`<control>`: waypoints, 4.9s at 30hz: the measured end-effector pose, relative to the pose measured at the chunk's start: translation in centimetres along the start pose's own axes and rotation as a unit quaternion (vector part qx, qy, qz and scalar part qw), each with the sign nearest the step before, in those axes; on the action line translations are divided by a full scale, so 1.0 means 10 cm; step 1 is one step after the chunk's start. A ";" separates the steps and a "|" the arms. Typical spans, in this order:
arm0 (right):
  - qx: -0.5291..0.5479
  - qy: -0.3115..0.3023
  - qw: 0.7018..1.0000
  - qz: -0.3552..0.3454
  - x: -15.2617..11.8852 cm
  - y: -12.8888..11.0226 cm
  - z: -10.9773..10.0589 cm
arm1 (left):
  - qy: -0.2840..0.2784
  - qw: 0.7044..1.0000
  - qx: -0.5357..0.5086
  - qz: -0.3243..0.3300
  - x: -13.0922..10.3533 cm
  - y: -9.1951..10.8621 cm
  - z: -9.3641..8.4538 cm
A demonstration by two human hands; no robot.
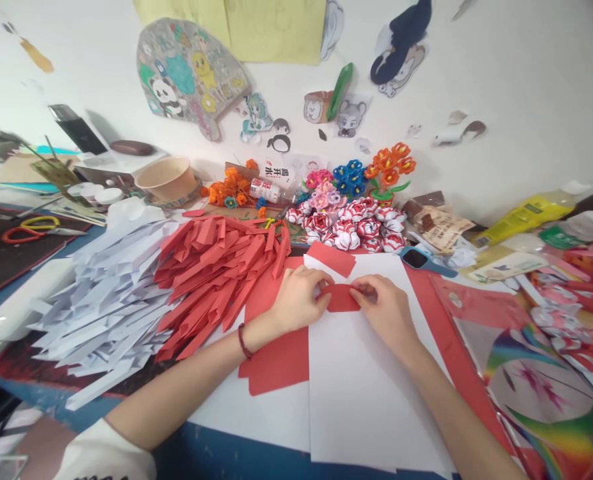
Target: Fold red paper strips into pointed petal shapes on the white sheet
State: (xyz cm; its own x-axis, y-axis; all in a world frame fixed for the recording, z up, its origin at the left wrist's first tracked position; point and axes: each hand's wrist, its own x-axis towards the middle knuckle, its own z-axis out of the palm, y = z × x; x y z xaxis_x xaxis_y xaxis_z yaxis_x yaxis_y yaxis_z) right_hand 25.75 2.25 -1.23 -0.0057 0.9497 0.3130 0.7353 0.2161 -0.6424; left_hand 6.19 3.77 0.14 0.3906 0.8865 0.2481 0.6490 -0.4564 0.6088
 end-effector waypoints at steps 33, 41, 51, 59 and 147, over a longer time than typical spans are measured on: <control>0.015 -0.088 0.996 -0.029 0.01 0.07 -0.10 | 0.020 0.989 -0.111 0.094 0.09 -0.23 0.10; -0.049 -0.067 0.995 -0.054 -0.04 0.05 -0.09 | 0.029 0.980 0.010 0.194 0.07 -0.25 0.14; -0.200 -0.037 0.951 -0.232 -0.10 -0.06 -0.11 | -0.024 0.942 0.193 0.275 0.00 -0.15 0.05; -0.300 -0.044 0.910 -0.282 -0.15 -0.14 -0.13 | -0.031 0.917 0.253 0.308 -0.01 -0.09 0.02; -0.327 -0.083 0.936 -0.096 -0.27 -0.31 -0.11 | -0.127 0.924 0.264 0.247 -0.08 -0.03 -0.18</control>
State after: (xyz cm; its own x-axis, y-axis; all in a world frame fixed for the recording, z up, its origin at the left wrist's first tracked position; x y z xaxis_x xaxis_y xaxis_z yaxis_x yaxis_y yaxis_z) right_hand 24.22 -1.27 0.67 -0.2450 0.9418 0.2302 0.9677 0.2522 -0.0020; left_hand 4.50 3.32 1.09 0.8211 0.5444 0.1714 0.5526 -0.8334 -0.0003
